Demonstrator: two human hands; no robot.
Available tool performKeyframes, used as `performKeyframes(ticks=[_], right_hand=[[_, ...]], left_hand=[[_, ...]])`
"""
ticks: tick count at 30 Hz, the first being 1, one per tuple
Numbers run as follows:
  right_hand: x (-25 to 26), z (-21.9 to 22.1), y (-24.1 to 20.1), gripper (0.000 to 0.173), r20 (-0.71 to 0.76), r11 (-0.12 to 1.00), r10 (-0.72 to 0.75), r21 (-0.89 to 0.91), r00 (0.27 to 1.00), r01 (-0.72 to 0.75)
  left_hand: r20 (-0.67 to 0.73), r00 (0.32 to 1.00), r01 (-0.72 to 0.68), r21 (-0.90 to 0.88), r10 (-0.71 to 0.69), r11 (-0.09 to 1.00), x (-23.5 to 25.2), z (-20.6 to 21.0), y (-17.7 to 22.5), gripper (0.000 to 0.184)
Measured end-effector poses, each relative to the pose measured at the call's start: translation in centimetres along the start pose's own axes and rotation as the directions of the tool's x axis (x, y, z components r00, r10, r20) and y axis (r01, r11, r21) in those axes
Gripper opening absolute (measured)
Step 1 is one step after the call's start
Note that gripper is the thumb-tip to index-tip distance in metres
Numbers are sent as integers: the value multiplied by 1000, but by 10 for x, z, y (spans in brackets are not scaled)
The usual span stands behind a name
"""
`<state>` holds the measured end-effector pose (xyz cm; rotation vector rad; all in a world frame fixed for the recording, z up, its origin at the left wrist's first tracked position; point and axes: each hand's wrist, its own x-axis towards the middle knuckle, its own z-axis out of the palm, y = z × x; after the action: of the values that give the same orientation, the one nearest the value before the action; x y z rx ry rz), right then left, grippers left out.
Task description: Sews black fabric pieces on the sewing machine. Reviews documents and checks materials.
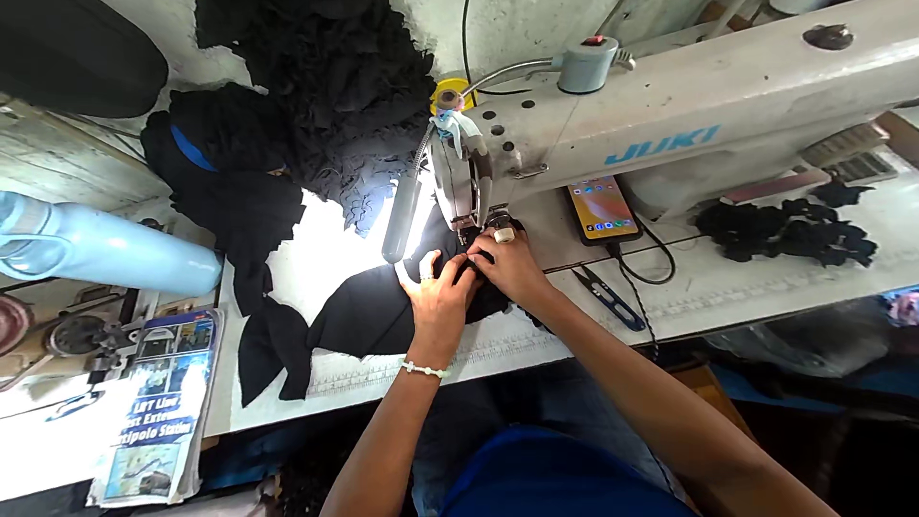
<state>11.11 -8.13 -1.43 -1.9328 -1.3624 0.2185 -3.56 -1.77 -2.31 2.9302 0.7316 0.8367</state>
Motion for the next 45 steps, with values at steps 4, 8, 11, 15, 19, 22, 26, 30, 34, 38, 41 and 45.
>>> performKeyframes(ticks=[4,8,11,15,19,22,26,30,34,38,41,45], right_hand=[[3,-2,0,9,16,997,77,-25,997,-77],[3,-3,-2,13,-4,991,102,81,995,-102],[1,3,-2,14,-7,996,33,80,999,-32],[1,2,-2,8,-2,998,57,9,998,-57],[7,-3,-13,8,59,971,227,58,972,-230],[16,-3,-14,11,101,937,325,97,940,-335],[27,8,0,20,75,932,343,100,936,-349],[26,17,13,27,57,958,236,151,970,-242],[25,12,6,31,75,985,111,121,991,-120],[22,8,3,36,68,985,88,144,994,-97],[22,8,4,37,73,982,97,156,993,-107],[24,7,5,36,77,982,127,133,989,-136]], left_hand=[[2,1000,0,-6,0,1000,0,-1,0,13],[4,1000,2,-10,-2,1000,-1,0,-1,13],[11,1000,28,-32,-27,999,-2,0,0,13],[22,999,51,-22,-50,998,-2,-1,0,15],[31,998,63,-30,-62,998,1,-4,-1,14],[36,997,73,-36,-71,997,5,-3,-7,14],[27,997,75,-30,-74,997,18,2,-14,14],[-17,993,112,-81,-114,990,21,7,-11,13],[62,989,143,-204,-133,968,12,-19,-19,19],[-250,908,318,-112,-337,941,-23,-79,-61,17],[-223,762,624,7,-607,781,-90,-139,-122,31],[-87,427,891,208,-900,403,-180,-205,-174,58]])
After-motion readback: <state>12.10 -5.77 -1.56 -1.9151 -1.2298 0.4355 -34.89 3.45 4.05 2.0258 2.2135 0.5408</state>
